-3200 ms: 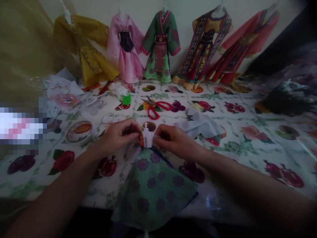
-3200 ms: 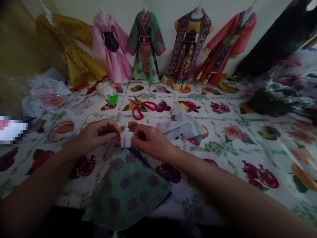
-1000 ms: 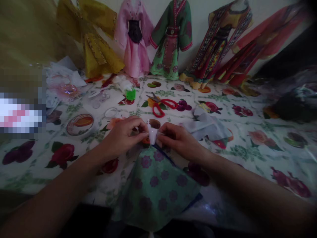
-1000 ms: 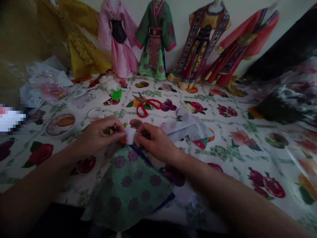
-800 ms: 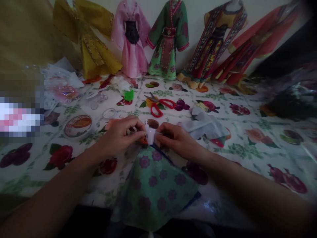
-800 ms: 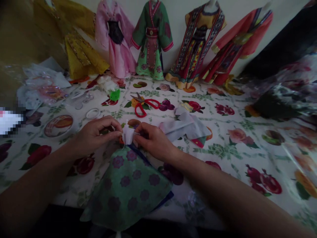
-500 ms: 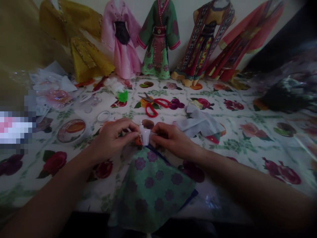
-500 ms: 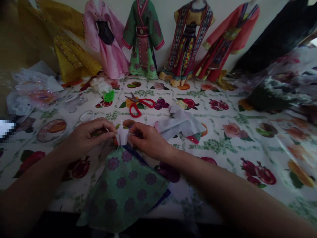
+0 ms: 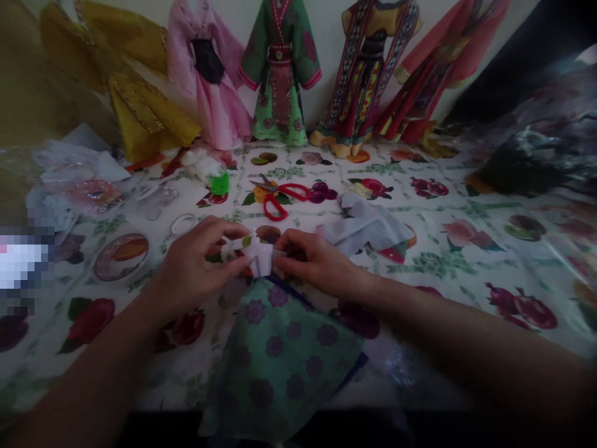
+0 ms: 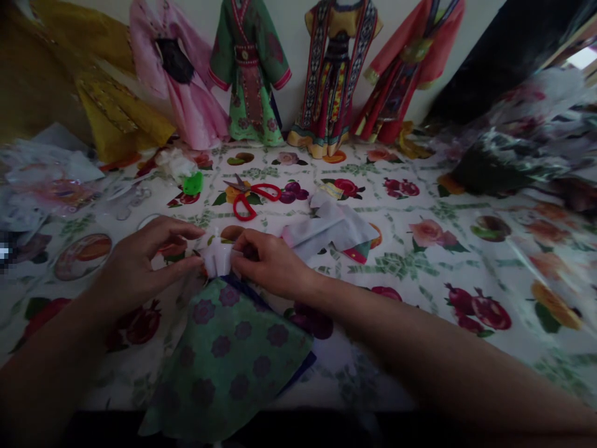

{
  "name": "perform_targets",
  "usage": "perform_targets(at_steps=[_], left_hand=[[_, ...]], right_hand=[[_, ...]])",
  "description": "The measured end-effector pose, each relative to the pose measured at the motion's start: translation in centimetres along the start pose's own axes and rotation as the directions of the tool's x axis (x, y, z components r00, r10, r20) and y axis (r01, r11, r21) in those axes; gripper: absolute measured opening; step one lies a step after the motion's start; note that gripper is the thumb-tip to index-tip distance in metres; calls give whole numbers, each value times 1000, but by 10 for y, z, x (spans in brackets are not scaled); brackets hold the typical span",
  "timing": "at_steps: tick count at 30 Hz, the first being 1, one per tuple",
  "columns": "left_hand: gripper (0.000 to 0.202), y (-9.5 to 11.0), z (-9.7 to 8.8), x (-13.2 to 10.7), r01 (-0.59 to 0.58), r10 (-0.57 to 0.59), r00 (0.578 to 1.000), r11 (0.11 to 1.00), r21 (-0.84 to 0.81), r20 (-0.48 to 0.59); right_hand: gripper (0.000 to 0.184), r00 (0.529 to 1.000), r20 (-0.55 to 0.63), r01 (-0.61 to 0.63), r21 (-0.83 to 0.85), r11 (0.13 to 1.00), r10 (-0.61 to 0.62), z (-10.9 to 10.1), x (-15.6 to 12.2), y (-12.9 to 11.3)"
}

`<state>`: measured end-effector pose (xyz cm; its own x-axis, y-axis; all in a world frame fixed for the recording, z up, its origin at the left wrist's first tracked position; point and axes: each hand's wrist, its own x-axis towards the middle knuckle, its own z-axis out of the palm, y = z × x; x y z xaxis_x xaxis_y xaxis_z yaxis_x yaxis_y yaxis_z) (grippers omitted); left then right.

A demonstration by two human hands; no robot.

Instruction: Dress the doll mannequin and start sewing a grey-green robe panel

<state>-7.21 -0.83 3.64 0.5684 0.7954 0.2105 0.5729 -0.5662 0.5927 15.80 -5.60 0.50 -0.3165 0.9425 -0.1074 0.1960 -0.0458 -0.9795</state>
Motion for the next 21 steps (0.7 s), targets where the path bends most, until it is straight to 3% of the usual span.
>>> perform_targets(at_steps=[3,7,12,16,21], left_hand=[[24,4,0,-3,14,-10,999,996,89,-38],[35,12,6,-8,6,-17,997,990,139,74],[35,20,13,-14,51,-83,988,972,228,133],[24,19,16,-17,50,-91,981,972,231,169],[8,19,17,-19,5,-26,991,987,161,131]], right_hand=[[15,1000,-14,-13,17,1000,14,0,0,0],[14,1000,-15,-22,-33,999,21,-1,-2,-3],[7,1000,9,-5,-179,984,7,-1,-6,-9],[8,999,-26,13,-230,973,-20,1,-8,-11],[8,997,-39,62,-219,974,-72,5,-9,-9]])
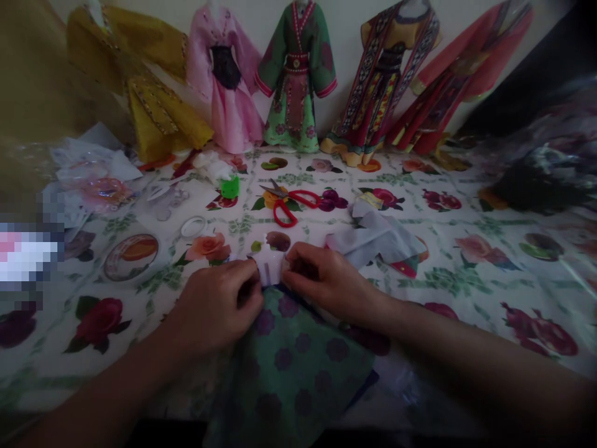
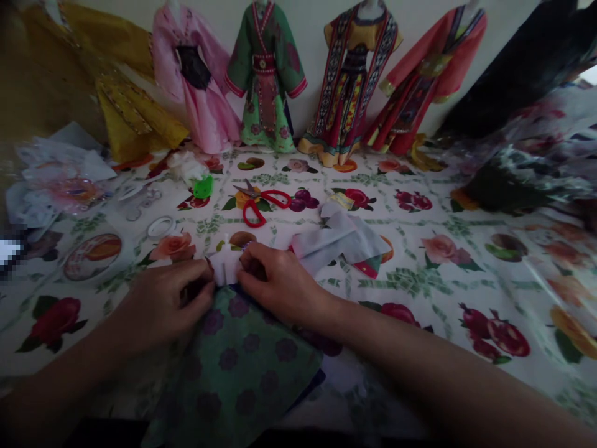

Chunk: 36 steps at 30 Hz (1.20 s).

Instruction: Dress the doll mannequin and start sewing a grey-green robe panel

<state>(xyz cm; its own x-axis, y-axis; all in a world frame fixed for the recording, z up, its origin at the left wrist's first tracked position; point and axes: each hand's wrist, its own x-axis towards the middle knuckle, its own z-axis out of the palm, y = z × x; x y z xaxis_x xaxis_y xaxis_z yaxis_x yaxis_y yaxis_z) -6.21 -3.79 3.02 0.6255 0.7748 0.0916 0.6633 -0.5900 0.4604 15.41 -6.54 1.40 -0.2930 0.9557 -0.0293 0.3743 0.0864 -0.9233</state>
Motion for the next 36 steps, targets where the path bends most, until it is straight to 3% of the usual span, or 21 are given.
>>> perform_targets(at_steps=[5,11,18,31,36], left_hand=[[7,4,0,-1,-38,38,999,999,-13,-4],[8,6,10,-6,-97,103,992,992,83,-68],[8,8,13,-11,-167,178,979,980,108,-96],[11,9,12,-9,-164,172,980,983,88,-97],[12,9,12,-8,-179,188,978,979,93,-95]], right_hand=[[6,999,-31,22,55,998,-21,5,0,-3],[3,998,-64,-4,87,996,9,11,3,-11],[5,995,-94,-33,49,998,37,17,6,-13],[17,997,-77,-24,-42,999,21,16,5,-9],[21,997,-51,54,-68,996,-57,14,4,-7]])
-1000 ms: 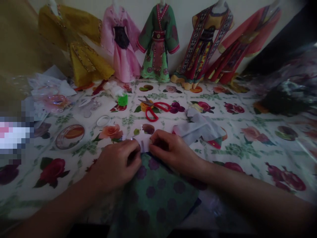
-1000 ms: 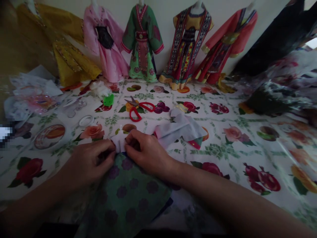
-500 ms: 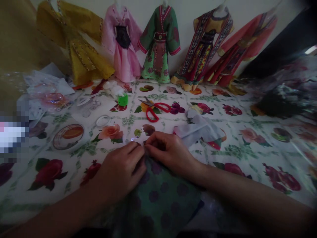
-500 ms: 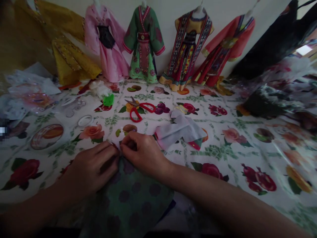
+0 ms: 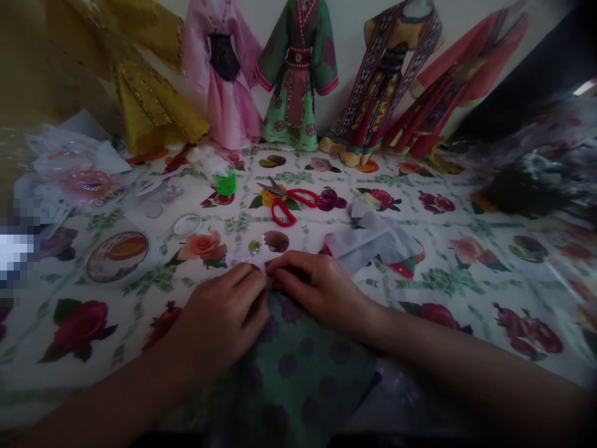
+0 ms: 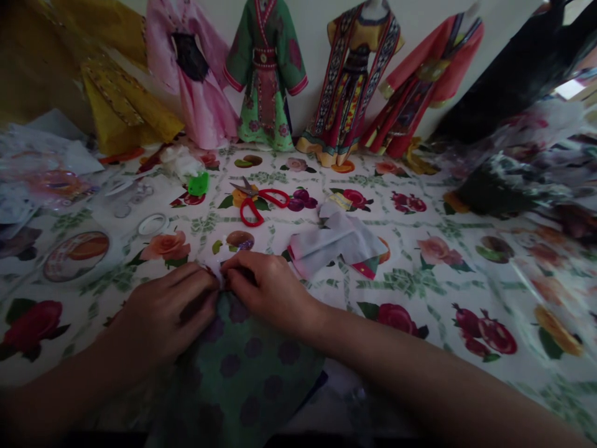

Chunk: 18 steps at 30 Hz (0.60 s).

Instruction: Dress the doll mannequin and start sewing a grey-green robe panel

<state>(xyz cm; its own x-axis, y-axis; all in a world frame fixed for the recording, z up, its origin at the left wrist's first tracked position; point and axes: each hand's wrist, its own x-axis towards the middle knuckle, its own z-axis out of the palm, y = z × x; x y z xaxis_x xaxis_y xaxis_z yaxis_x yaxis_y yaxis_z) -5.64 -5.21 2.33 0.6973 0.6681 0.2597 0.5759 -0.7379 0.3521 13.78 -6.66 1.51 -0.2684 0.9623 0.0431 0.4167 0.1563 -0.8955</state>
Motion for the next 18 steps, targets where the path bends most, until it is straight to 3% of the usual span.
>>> perform_targets(at_steps=[6,13,18], left_hand=[[12,-2,2,0,-5,5,1000,1000,7,-5],[12,-3,3,-1,4,-3,1000,1000,8,-5],[13,-4,3,-1,2,-2,1000,1000,12,5]], right_hand=[[19,988,4,155,-64,986,-155,-2,0,9],[34,991,-69,116,16,993,-115,1,-1,16],[13,989,-43,142,43,989,-141,-9,0,13]])
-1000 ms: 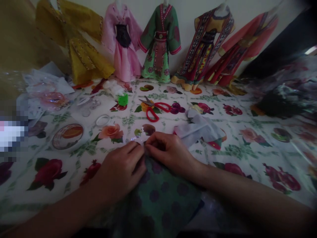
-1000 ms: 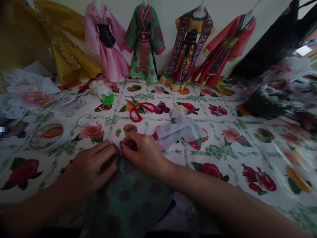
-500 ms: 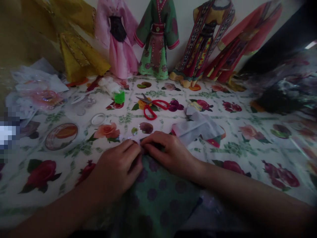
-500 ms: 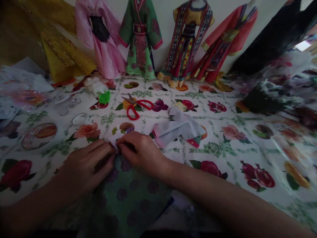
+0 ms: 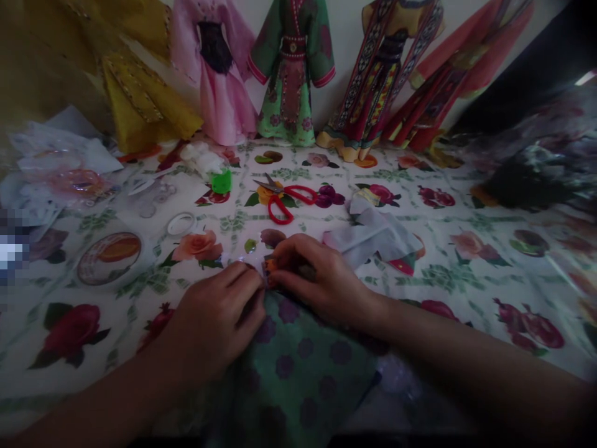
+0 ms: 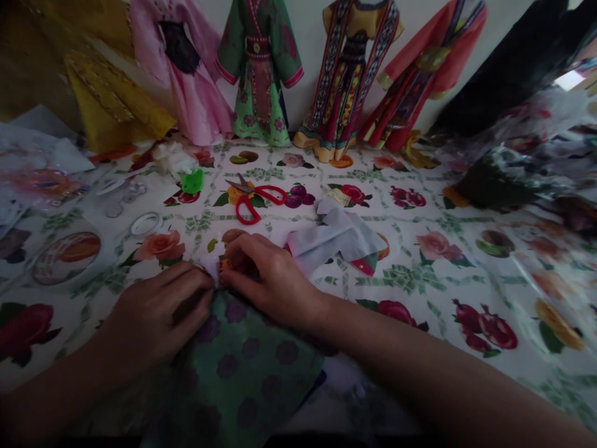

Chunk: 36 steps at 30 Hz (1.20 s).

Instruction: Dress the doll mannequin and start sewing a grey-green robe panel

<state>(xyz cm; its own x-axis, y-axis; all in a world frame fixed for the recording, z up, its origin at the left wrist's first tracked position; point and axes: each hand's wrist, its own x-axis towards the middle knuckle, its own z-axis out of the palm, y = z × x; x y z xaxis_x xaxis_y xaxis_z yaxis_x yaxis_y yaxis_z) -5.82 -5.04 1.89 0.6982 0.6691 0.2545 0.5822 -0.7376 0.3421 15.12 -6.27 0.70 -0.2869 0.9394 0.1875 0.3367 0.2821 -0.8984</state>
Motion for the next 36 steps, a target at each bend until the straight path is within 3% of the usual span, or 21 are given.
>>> perform_targets(at_steps=[4,14,24,32,36], left_hand=[[12,-1,0,1,-2,1,1000,1000,11,23],[15,2,-4,5,36,-35,999,999,-33,14],[15,2,-3,5,13,-13,1000,1000,13,18],[16,1,-1,7,13,-14,1000,1000,16,5],[16,2,-2,9,30,-31,999,997,-64,-23]], right_hand=[[9,997,19,81,-157,984,-79,-15,0,-8],[44,979,110,201,-337,920,-174,-10,-30,7],[29,956,61,285,-422,860,-287,-5,-14,12],[30,961,43,272,-326,905,-273,2,-7,14],[29,973,25,228,-265,937,-229,4,-6,16]])
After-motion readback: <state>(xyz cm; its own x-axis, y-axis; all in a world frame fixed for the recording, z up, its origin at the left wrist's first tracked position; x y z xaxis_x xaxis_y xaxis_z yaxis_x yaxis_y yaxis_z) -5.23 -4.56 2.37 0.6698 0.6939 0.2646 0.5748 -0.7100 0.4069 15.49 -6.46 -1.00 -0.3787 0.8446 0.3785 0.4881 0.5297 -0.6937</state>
